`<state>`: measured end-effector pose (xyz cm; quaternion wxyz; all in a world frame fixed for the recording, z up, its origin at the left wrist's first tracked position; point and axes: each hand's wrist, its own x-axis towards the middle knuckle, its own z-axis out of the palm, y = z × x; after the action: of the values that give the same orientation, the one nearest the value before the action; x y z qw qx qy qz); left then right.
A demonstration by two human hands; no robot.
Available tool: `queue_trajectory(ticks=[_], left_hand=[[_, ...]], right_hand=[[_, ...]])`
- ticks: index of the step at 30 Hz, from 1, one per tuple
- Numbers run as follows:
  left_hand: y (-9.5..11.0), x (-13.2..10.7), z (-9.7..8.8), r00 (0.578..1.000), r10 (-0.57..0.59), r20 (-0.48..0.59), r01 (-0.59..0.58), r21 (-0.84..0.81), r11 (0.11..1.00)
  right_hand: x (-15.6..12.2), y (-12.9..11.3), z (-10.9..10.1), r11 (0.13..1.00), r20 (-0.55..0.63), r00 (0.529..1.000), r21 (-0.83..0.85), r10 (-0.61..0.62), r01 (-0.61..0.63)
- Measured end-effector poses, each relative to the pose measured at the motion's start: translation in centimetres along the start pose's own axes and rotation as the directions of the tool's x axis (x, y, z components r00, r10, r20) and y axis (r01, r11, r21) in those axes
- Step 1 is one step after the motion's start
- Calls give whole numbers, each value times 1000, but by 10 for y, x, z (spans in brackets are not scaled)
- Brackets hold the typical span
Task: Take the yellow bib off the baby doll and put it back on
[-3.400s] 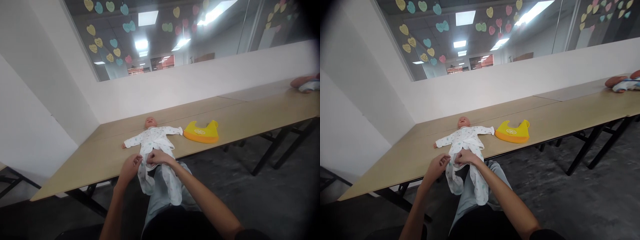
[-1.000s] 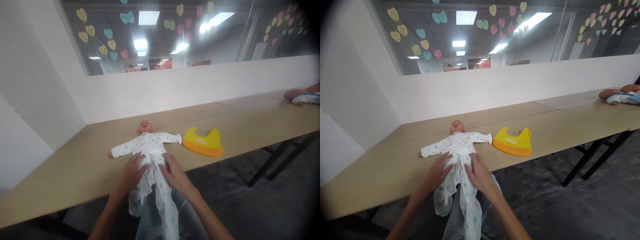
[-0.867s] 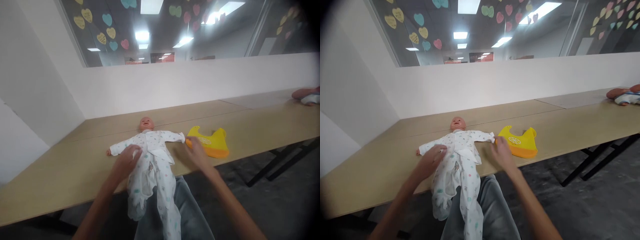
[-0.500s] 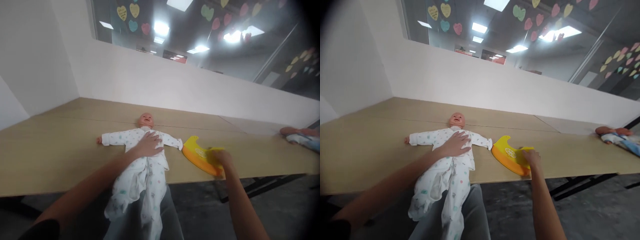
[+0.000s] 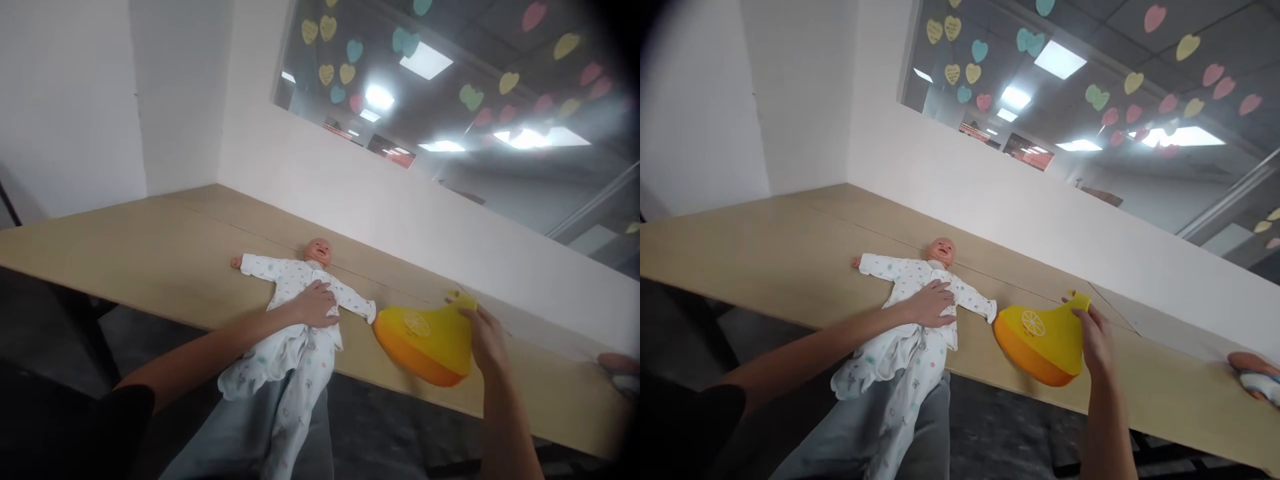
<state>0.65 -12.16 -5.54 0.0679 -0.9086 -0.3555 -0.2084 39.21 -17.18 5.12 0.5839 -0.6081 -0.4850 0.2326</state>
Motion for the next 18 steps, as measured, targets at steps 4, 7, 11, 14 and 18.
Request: queue_trajectory(ticks=[4, 7, 11, 14, 18], left_hand=[[11, -3, -2, 1000, -22, -2, 22, 11, 1000], [12, -4, -13, 999, -11, 32, 14, -66, 998], [7, -10, -34, 989, -146, 11, 144, -256, 956], [-1, -19, -48, 945, -314, -86, 244, -451, 858], [-23, -31, -62, 933, -359, 5, 287, -610, 738]], right_hand=[[-31, -96, 33, 941, 110, 946, 192, -303, 279], [-55, -162, 65, 810, 126, 840, 374, -527, 452], [-68, -222, 103, 710, 154, 821, 604, -549, 361], [-68, -238, 128, 678, 194, 817, 675, -543, 291], [-55, -208, 173, 826, 333, 858, 538, -392, 169]])
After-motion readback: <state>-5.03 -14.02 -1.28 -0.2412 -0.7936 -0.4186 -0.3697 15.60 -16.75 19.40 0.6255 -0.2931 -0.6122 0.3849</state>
